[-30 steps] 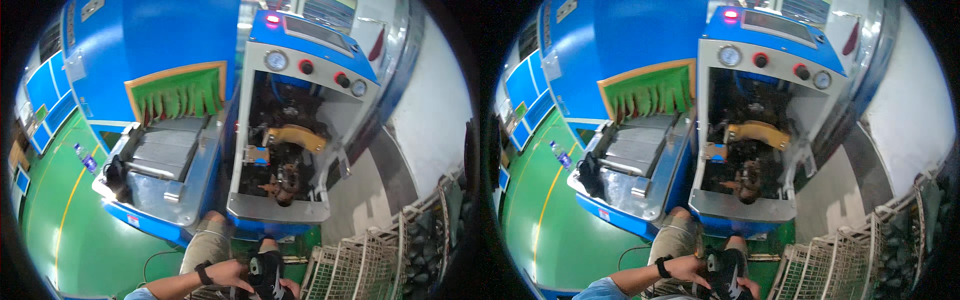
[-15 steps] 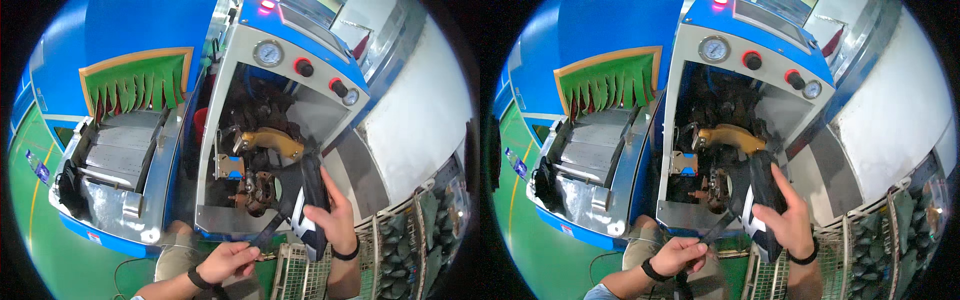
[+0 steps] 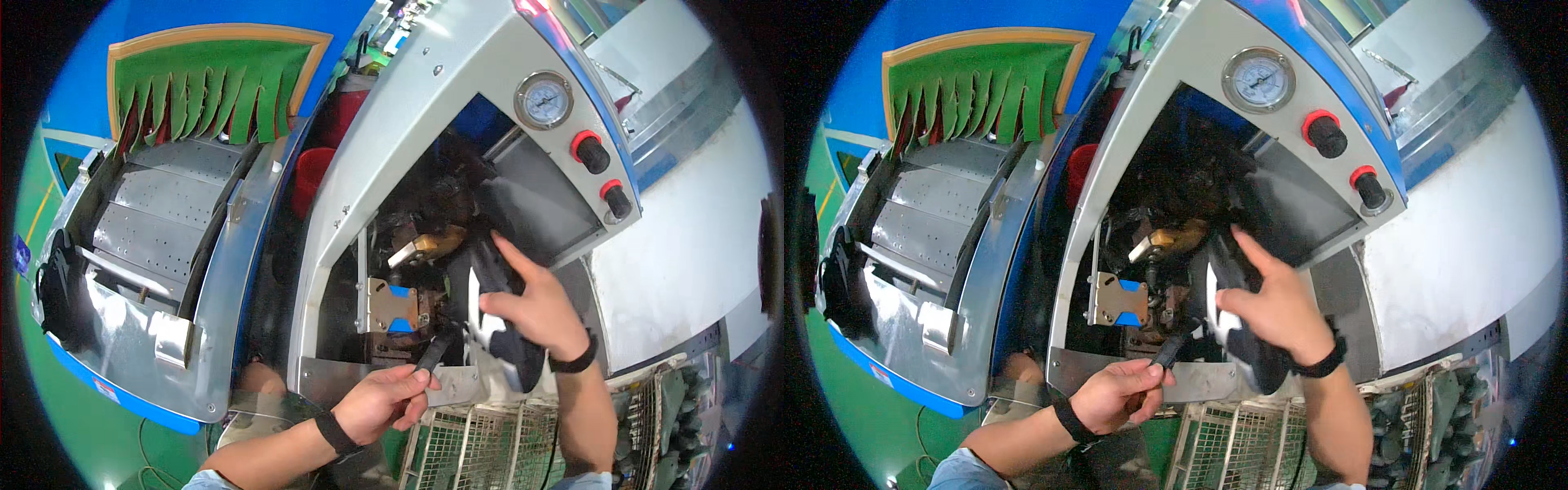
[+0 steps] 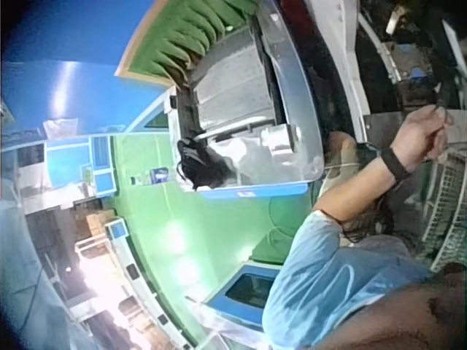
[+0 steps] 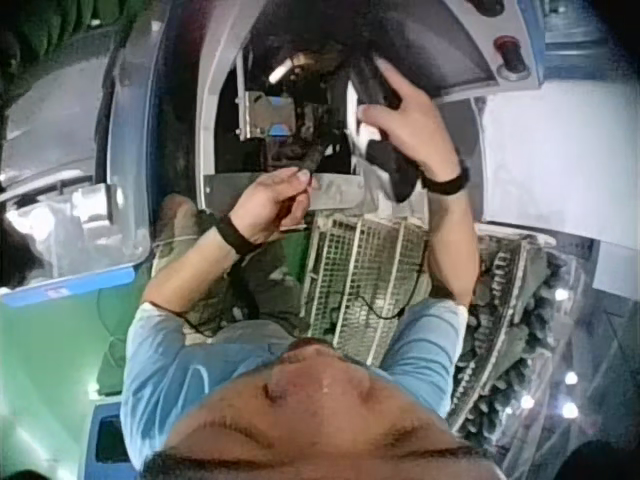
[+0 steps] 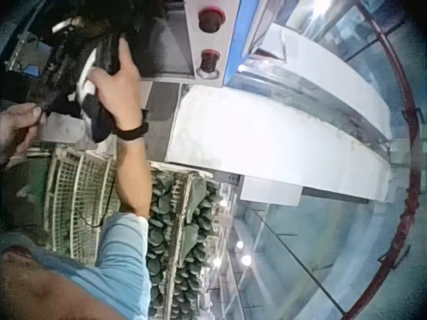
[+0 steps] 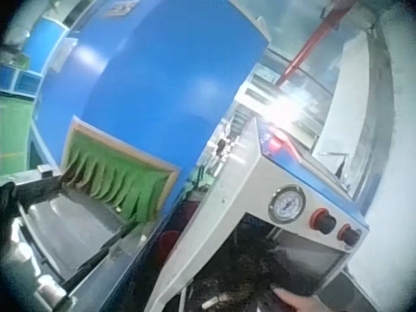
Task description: Operating a lasting machine and moving assembled shoes to a conveyor belt.
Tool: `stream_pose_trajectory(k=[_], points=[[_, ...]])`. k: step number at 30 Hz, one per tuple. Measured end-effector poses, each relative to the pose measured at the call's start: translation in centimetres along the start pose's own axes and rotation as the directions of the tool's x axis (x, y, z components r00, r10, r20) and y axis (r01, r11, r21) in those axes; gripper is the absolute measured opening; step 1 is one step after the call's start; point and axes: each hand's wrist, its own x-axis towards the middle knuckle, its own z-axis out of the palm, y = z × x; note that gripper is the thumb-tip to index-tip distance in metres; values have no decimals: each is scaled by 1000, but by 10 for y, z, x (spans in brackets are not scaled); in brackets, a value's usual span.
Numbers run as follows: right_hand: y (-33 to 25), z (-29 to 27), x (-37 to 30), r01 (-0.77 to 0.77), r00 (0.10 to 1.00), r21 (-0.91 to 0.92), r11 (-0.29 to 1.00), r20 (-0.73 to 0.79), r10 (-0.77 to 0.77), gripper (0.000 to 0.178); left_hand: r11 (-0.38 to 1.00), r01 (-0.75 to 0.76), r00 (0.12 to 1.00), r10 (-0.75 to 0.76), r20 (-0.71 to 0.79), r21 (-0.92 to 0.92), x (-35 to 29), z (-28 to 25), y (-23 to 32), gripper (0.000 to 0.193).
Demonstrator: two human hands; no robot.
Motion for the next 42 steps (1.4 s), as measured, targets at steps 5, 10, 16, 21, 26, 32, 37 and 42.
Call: stream_pose_trajectory(k=[5,10,16,21,26,32,37,42], points=[[5,27,-12,-46,989,-177,983,-149,19,82,998,-17,998,20,-57,52,-4,3,3,33],[-2,38,-26,-73,941,-228,971,-338,-8,82,981,-109,974,138,-178,163,-14,15,-12,35],[-22,45,-63,-120,849,-152,981,-528,22,79,895,43,960,86,-266,444,-49,32,-47,22],[-17,100,-161,38,719,-274,961,-660,-216,81,848,72,976,50,-214,526,-79,23,-65,36],[-31,102,-258,71,906,-394,917,-360,-224,22,999,42,998,-40,-38,30,-113,60,-54,66],[-14,80,-271,5,1000,568,823,-21,8,83,907,331,937,-283,-206,262,-108,-22,-92,64],[-9,76,-139,-123,984,982,-144,139,108,49,803,313,934,-164,-317,507,-127,-46,-96,42],[-32,81,-141,147,972,968,-206,-103,210,59,795,315,901,-77,-428,519,-144,-53,-108,31]])
